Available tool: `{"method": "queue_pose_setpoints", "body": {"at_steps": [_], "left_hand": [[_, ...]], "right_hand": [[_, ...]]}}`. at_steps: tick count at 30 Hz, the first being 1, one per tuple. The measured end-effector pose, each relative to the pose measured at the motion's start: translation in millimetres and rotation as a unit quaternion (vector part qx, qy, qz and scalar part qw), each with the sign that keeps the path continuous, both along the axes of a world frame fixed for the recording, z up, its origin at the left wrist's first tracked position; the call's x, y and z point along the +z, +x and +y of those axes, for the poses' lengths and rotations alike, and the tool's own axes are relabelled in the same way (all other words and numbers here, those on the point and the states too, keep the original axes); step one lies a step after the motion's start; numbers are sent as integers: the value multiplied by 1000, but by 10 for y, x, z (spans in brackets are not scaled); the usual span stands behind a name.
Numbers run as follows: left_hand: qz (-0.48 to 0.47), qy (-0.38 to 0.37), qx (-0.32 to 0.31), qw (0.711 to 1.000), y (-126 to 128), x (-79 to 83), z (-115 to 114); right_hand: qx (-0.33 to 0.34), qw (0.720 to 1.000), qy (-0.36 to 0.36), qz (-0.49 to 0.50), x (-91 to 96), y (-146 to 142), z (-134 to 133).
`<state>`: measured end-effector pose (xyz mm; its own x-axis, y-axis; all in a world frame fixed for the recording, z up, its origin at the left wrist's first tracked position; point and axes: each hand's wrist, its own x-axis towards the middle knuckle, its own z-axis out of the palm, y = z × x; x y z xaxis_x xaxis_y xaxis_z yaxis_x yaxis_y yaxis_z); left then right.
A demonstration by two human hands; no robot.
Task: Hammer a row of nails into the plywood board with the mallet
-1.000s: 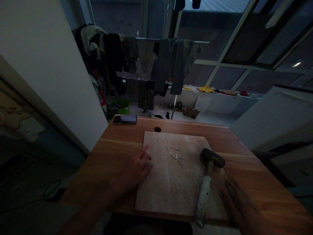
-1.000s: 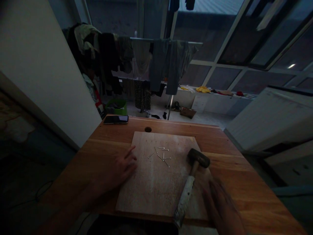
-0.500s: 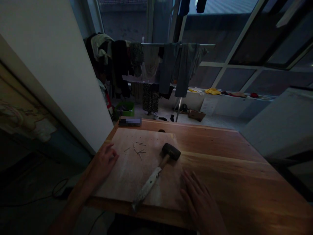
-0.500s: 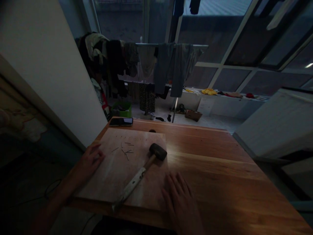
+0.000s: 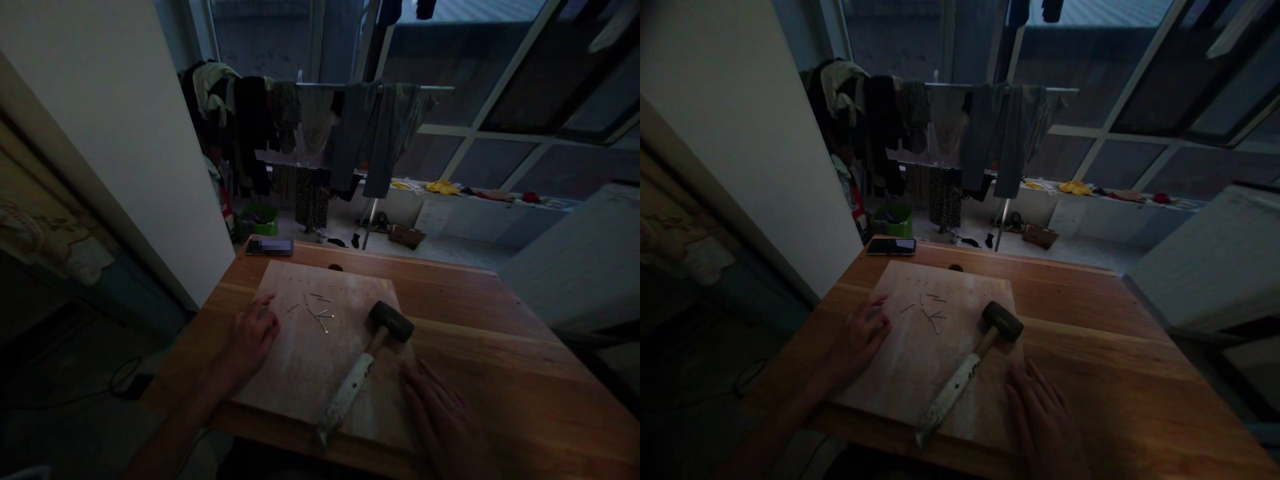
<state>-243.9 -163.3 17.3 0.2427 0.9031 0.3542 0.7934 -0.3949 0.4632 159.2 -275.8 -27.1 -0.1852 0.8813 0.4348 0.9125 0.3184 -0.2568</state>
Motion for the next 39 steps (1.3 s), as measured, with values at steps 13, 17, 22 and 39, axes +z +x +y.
{"method": "queue_pose_setpoints", "body": {"at_steps": [13,17,22,39], "left_hand": [[79,30,-241,967,1154,95,144],[147,5,-296,944,1644,32,517],[167,12,-377,911,2200,-37,591],[28,-44,-442,896,2464,256,866]], "right_hand": [[-199,978,-16,53,-78,1008,-324],[-210,976,3,63,55,719,-246],[-216,971,-45,88,226,267,-89],[-289,923,-78,240,281,364,11]]}}
